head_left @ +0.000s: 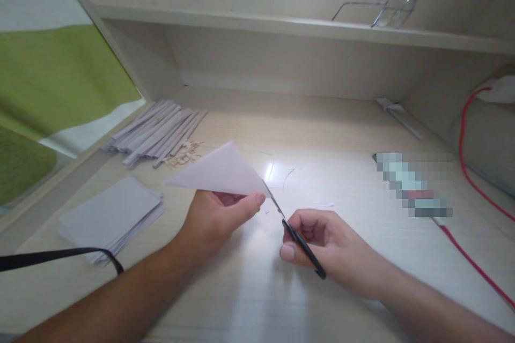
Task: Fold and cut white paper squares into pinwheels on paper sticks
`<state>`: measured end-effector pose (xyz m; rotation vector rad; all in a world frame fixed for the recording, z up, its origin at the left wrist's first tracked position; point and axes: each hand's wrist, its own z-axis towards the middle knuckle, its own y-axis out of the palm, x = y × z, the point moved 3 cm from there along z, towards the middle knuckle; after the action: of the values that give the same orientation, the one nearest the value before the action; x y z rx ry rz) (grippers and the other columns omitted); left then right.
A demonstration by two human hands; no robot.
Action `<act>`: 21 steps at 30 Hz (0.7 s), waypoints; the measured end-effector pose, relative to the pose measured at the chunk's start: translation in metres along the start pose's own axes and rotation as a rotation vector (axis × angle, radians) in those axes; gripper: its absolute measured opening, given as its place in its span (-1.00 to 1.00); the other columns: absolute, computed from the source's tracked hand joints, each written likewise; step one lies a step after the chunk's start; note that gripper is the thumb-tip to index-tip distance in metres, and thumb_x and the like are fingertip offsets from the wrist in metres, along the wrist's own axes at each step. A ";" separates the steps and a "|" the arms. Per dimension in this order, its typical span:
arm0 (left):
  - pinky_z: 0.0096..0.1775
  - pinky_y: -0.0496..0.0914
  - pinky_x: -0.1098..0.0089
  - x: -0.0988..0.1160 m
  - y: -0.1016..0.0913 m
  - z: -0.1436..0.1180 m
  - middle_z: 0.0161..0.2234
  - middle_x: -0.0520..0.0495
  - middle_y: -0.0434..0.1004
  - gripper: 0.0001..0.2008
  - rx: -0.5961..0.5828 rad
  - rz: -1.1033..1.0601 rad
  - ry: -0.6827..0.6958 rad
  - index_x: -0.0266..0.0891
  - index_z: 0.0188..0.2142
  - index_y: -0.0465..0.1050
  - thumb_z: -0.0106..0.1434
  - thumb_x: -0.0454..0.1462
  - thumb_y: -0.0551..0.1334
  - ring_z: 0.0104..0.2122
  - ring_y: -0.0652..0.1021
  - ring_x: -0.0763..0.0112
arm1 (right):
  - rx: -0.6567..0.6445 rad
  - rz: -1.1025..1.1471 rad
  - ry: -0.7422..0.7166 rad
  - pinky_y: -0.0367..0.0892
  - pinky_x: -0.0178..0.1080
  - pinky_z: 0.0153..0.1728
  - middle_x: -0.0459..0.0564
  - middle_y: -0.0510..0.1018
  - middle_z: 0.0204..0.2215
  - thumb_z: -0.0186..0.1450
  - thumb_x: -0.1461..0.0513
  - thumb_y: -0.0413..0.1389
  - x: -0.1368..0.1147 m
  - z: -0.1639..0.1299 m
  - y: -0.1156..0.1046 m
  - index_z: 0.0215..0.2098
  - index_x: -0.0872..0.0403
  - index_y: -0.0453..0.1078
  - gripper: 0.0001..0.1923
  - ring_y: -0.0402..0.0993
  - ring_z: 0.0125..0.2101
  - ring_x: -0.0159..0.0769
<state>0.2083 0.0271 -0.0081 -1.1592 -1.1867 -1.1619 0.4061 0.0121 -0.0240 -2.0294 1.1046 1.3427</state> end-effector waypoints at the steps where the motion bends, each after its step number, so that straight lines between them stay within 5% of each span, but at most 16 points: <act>1: -0.33 0.50 0.33 0.000 0.000 0.000 -0.43 -0.02 0.65 -0.85 -0.003 -0.005 0.001 -0.16 -0.47 0.51 0.11 -0.22 0.43 -0.40 0.61 0.25 | 0.024 -0.004 -0.014 0.13 -0.34 -0.49 -0.15 0.42 -0.52 0.11 0.07 0.44 0.000 0.001 -0.001 -0.42 0.10 0.45 -0.67 0.26 -0.50 -0.42; 7: -0.29 0.49 0.35 -0.003 0.008 -0.006 -0.45 0.01 0.64 -0.83 -0.091 0.012 -0.042 -0.17 -0.49 0.54 0.15 -0.19 0.43 -0.40 0.61 0.29 | 0.366 0.077 -0.250 0.28 -0.30 -0.45 -0.13 0.53 -0.50 0.01 0.14 0.49 -0.006 0.005 -0.013 -0.38 0.05 0.53 -0.69 0.37 -0.51 -0.38; 16: -0.22 0.47 0.35 -0.017 0.021 -0.016 -0.31 -0.02 0.70 -0.85 -0.251 0.100 -0.087 -0.12 -0.33 0.64 0.23 -0.12 0.40 -0.30 0.63 0.27 | 0.362 0.134 -0.279 0.32 -0.31 -0.46 -0.16 0.49 -0.54 -0.03 0.21 0.51 -0.002 0.008 -0.011 -0.41 0.07 0.51 -0.69 0.39 -0.52 -0.39; 21: -0.26 0.47 0.38 -0.017 0.019 -0.015 -0.36 -0.02 0.68 -0.81 -0.217 0.046 -0.096 -0.18 -0.45 0.56 0.19 -0.15 0.43 -0.35 0.61 0.31 | 0.392 0.097 -0.299 0.31 -0.32 -0.44 -0.16 0.49 -0.53 0.01 0.28 0.45 -0.004 0.005 -0.012 -0.42 0.07 0.50 -0.76 0.38 -0.51 -0.41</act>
<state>0.2276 0.0141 -0.0266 -1.4124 -1.1200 -1.2341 0.4124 0.0244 -0.0228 -1.4616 1.2248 1.3020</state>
